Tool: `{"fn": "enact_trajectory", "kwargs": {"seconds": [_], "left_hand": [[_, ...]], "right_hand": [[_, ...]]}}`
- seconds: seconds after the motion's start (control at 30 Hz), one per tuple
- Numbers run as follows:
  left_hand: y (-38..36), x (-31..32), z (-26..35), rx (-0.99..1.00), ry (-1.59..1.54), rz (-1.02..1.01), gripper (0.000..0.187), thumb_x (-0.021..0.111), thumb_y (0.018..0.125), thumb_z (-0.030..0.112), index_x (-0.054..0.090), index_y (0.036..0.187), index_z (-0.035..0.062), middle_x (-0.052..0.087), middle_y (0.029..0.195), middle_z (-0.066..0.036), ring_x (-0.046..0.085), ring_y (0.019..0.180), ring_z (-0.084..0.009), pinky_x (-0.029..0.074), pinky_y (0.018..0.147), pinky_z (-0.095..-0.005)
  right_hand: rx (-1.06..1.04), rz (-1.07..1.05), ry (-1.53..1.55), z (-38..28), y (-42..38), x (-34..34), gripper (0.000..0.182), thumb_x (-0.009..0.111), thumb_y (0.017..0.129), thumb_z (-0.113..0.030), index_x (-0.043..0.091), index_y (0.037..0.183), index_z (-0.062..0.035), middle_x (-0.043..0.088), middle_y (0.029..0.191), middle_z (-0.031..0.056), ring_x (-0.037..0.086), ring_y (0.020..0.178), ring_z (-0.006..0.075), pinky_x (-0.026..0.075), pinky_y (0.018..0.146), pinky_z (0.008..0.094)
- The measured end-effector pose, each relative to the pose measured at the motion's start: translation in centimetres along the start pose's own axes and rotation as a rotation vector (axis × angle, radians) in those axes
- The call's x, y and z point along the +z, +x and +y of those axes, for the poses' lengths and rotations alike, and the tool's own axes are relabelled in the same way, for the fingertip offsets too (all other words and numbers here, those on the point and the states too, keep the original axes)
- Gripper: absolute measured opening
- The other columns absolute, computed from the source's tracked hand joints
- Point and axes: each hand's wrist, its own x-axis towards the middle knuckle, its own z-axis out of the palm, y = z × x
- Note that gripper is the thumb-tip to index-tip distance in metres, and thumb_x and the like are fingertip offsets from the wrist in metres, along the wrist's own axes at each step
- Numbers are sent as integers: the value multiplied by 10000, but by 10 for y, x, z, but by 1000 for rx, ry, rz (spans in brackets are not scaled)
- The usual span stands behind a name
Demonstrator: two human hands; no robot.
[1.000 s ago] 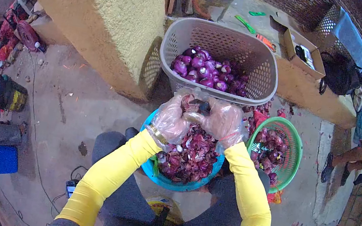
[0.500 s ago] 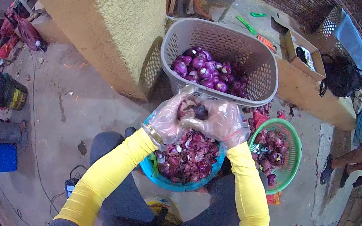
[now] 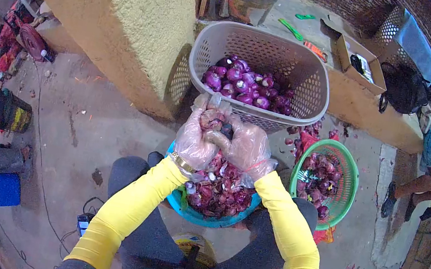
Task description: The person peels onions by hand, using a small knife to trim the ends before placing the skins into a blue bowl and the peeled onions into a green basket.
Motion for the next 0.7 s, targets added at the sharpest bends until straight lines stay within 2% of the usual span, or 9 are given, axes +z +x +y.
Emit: {"fn": "enact_trajectory", "kwargs": {"seconds": [0.03, 0.1, 0.27, 0.37, 0.43, 0.47, 0.53, 0.63, 0.7], "left_hand": [[3, -6, 3, 1, 0, -1, 228, 640, 1054, 284, 681, 1066, 60, 688, 852, -35, 646, 717, -130, 511, 530, -215], [9, -18, 16, -205, 88, -245, 265, 641, 1051, 309, 681, 1084, 49, 699, 910, -64, 673, 780, -147, 562, 596, -254], [18, -28, 19, -227, 272, -227, 264, 633, 1054, 290, 683, 1121, 40, 742, 1053, -114, 698, 835, -161, 600, 658, -270], [26, -41, 11, -262, 173, -127, 293, 615, 1063, 284, 671, 1180, 21, 738, 1098, -123, 715, 938, -188, 629, 764, -313], [27, -50, 12, -248, 7, -347, 355, 580, 1077, 312, 646, 1248, 8, 720, 1172, -134, 702, 1065, -222, 624, 901, -372], [27, -54, 9, -246, 7, -351, 355, 580, 1077, 312, 646, 1248, 8, 720, 1172, -134, 702, 1065, -222, 624, 901, -372], [23, -52, -2, 118, 303, -235, 381, 547, 1088, 339, 632, 1275, 17, 708, 1193, -136, 680, 1118, -221, 601, 972, -381], [25, -35, -6, 202, 170, -159, 397, 521, 1095, 361, 630, 1277, 25, 704, 1184, -133, 678, 1113, -228, 583, 1013, -380], [16, -35, -4, 104, 47, -278, 425, 531, 1089, 388, 628, 1270, 17, 700, 1178, -131, 671, 1113, -261, 544, 1077, -410]], "right_hand": [[-24, -24, 19, 0, 3, -5, 700, 687, 858, -698, 702, 1206, -91, 711, 761, 234, 717, 719, 433, 576, 659, 544], [-57, -81, 52, 9, 11, -16, 699, 682, 865, -693, 699, 1208, -84, 708, 764, 242, 713, 723, 441, 568, 665, 548], [-11, -245, -6, 6, 14, -32, 660, 718, 846, -657, 733, 1234, -123, 711, 789, 233, 717, 736, 427, 561, 678, 522], [-46, -121, 6, 0, 10, -25, 645, 756, 815, -649, 737, 1198, -130, 709, 765, 228, 719, 731, 417, 568, 674, 520], [-101, -34, 5, 2, 8, -18, 644, 788, 781, -654, 738, 1157, -134, 707, 740, 216, 718, 705, 411, 574, 648, 507], [-82, -21, -26, 1, 7, -16, 651, 792, 778, -656, 737, 1150, -124, 706, 734, 212, 716, 689, 410, 572, 633, 500], [-110, 82, -11, -4, 6, -10, 677, 785, 781, -666, 734, 1135, -91, 700, 713, 205, 706, 647, 411, 565, 597, 489], [55, 55, -27, -12, 5, 5, 632, 775, 808, -644, 754, 1076, -72, 695, 712, 217, 708, 663, 411, 566, 613, 495], [78, 33, 38, -11, 4, 5, 602, 761, 834, -620, 771, 1037, -53, 692, 728, 238, 711, 691, 421, 563, 633, 501]]}}
